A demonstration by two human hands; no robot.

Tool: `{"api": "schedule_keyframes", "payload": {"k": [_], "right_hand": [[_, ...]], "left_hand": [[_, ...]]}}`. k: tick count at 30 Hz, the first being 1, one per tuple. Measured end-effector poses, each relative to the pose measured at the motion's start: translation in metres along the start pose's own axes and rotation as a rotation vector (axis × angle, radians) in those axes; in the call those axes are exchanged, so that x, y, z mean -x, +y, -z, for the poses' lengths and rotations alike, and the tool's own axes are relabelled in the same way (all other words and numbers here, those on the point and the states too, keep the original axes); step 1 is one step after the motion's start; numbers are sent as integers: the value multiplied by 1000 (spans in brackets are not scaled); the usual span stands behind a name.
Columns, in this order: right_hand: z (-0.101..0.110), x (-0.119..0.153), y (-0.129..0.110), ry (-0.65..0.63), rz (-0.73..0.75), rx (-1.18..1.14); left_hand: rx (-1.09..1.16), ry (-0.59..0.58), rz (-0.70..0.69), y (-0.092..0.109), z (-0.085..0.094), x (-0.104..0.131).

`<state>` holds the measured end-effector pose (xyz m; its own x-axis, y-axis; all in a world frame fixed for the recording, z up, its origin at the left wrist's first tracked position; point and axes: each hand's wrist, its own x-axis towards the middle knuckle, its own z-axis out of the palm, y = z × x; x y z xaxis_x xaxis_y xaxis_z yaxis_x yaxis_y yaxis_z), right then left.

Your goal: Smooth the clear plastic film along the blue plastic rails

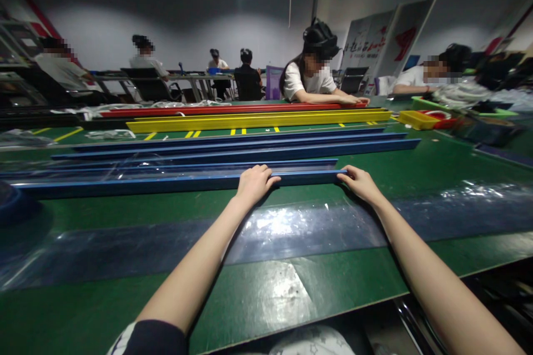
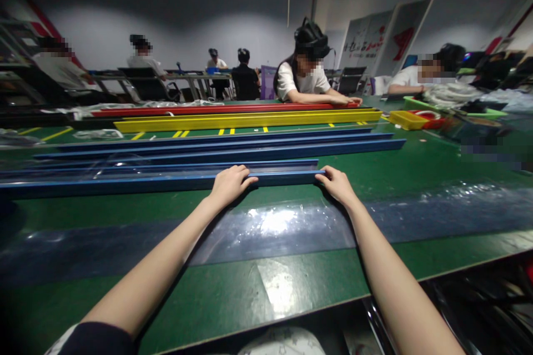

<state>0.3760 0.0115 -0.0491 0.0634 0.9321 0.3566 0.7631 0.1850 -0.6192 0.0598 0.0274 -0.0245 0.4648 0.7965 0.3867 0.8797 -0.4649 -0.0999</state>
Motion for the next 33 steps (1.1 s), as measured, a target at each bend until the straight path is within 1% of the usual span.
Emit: {"api": "schedule_keyframes", "payload": {"k": [15, 33], "right_hand": [[0, 0, 0, 11, -4, 16], [-1, -1, 1, -18, -24, 20]], "left_hand": [[26, -8, 32, 1, 0, 0], [8, -4, 29, 2, 1, 0]]}}
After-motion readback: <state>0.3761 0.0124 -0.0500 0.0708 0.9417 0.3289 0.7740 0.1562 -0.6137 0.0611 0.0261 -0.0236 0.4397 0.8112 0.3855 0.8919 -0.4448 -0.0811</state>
